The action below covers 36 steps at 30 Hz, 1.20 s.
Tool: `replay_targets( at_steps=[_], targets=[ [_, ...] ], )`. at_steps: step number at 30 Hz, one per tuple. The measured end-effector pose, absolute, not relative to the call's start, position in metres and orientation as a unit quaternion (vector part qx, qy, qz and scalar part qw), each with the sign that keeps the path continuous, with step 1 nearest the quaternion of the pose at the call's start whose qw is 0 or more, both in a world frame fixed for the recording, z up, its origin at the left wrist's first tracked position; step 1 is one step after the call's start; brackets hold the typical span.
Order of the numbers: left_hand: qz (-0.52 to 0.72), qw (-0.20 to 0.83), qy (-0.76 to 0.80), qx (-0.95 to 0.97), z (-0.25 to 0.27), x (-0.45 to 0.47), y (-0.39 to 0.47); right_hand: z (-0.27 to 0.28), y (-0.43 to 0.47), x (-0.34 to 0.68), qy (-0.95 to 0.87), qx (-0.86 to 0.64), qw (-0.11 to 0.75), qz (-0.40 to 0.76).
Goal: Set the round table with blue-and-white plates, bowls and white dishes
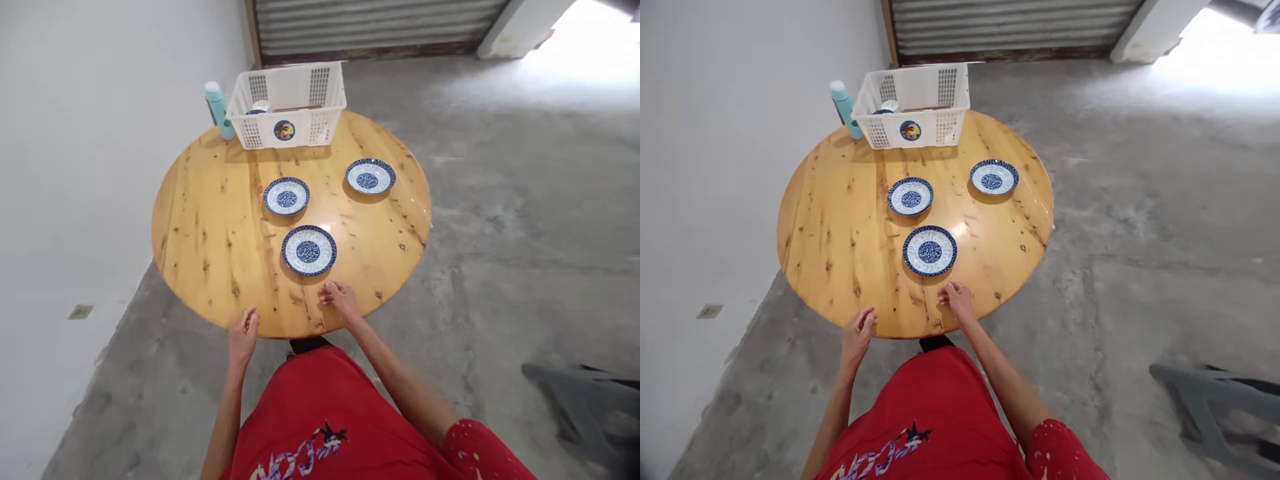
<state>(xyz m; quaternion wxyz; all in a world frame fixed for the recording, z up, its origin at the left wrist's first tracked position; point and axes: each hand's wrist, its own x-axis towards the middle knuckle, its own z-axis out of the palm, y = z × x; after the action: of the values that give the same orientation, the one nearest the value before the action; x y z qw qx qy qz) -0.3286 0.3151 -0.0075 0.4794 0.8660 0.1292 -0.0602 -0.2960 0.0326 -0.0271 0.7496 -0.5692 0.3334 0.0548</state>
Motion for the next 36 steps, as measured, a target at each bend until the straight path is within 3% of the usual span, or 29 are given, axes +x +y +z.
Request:
replay_targets(
  at_steps=[9,19,36],
  targets=[
    [-0.123,0.451,0.133,0.874,-0.007,-0.277,0.308,-0.04,0.041,-0.253,0.339,-0.555,0.759,0.037],
    [-0.169,0.424,0.038,0.889,0.0,-0.224,0.288,-0.045,0.049,-0.237,0.402,-0.538,0.741,0.007],
    [-0.194,0.414,-0.074,0.886,-0.017,-0.1,0.313,-0.023,0.052,-0.232,0.483,-0.578,0.657,-0.003]
  ],
)
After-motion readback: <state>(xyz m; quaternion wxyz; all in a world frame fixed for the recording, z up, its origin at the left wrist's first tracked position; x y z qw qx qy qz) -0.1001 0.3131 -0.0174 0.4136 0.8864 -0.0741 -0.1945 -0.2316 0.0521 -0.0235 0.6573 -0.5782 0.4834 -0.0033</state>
